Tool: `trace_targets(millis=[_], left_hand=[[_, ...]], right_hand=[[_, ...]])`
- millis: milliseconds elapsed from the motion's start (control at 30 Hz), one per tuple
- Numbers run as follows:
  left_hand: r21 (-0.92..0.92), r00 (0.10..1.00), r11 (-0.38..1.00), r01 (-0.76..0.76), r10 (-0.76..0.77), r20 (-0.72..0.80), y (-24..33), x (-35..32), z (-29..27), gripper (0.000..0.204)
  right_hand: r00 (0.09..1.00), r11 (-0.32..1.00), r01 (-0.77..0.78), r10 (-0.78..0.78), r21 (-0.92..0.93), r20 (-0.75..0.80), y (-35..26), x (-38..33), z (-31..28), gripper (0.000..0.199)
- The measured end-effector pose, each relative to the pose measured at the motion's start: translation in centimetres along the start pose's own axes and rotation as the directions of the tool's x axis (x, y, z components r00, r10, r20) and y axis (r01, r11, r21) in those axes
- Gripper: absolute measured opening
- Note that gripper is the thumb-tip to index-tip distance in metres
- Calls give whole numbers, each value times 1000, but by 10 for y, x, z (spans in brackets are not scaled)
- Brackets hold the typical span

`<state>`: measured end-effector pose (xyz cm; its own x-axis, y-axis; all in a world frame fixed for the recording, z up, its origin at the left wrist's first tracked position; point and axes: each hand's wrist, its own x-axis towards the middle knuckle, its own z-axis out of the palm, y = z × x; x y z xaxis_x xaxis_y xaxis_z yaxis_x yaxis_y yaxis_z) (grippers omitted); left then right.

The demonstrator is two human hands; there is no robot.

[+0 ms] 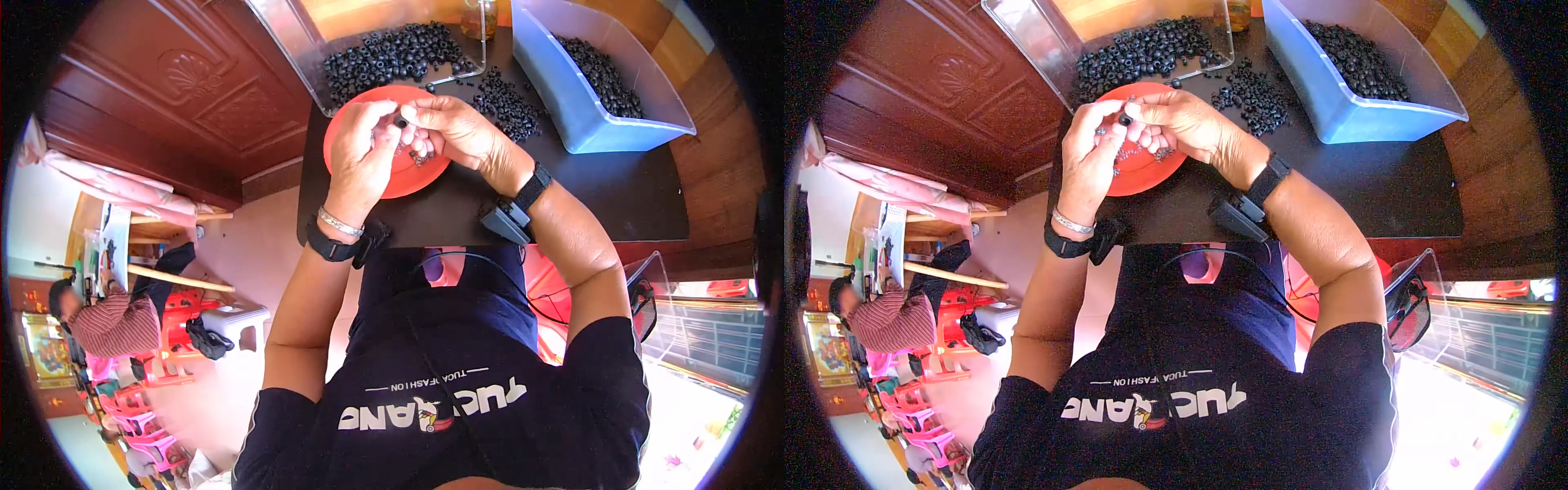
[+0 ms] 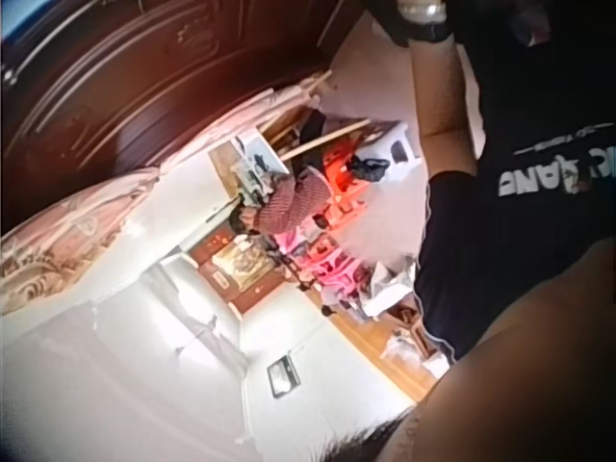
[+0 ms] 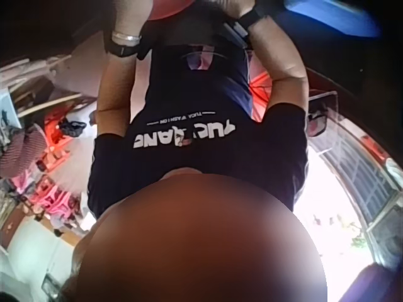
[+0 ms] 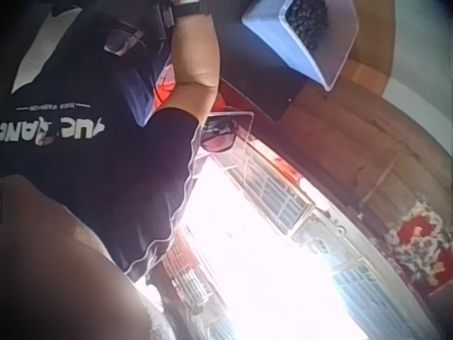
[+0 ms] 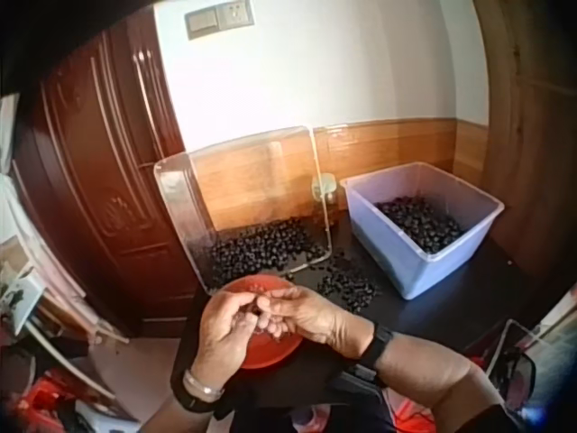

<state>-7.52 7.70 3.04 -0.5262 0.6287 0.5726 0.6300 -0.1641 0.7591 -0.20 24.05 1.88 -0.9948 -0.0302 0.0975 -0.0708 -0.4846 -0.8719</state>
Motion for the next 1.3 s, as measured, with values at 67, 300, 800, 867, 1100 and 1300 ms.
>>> trace_targets(millis=[67, 300, 800, 867, 1100, 1300], left_hand=[[-40, 999, 998, -47, 47, 11, 1, -1, -1, 22], [-165, 990, 977, -134, 139, 18, 12, 0, -2, 12], [-159, 993, 981, 109, -115, -30, 4, -1, -17, 12], [-297, 961, 914, 277, -258, 100, 14, 0, -21, 19], [-483, 909, 774, 410, -389, 148, 10, -10, -19, 17], [-495, 902, 765, 413, -417, 109, 5, -21, -17, 20]], right_hand=[[1000, 1000, -12, 12, 1, 16, 1, 0, -1, 28], [1000, 1000, 18, -17, -19, 16, -1, -4, 14, 32], [856, 626, 459, -500, -630, 127, -10, -8, 33, 19], [847, 566, 488, -489, -664, 206, -8, -4, 26, 24], [816, 378, 474, -527, -795, 236, -6, -8, 32, 21], [764, 184, 523, -535, -832, 362, -8, -3, 28, 20]])
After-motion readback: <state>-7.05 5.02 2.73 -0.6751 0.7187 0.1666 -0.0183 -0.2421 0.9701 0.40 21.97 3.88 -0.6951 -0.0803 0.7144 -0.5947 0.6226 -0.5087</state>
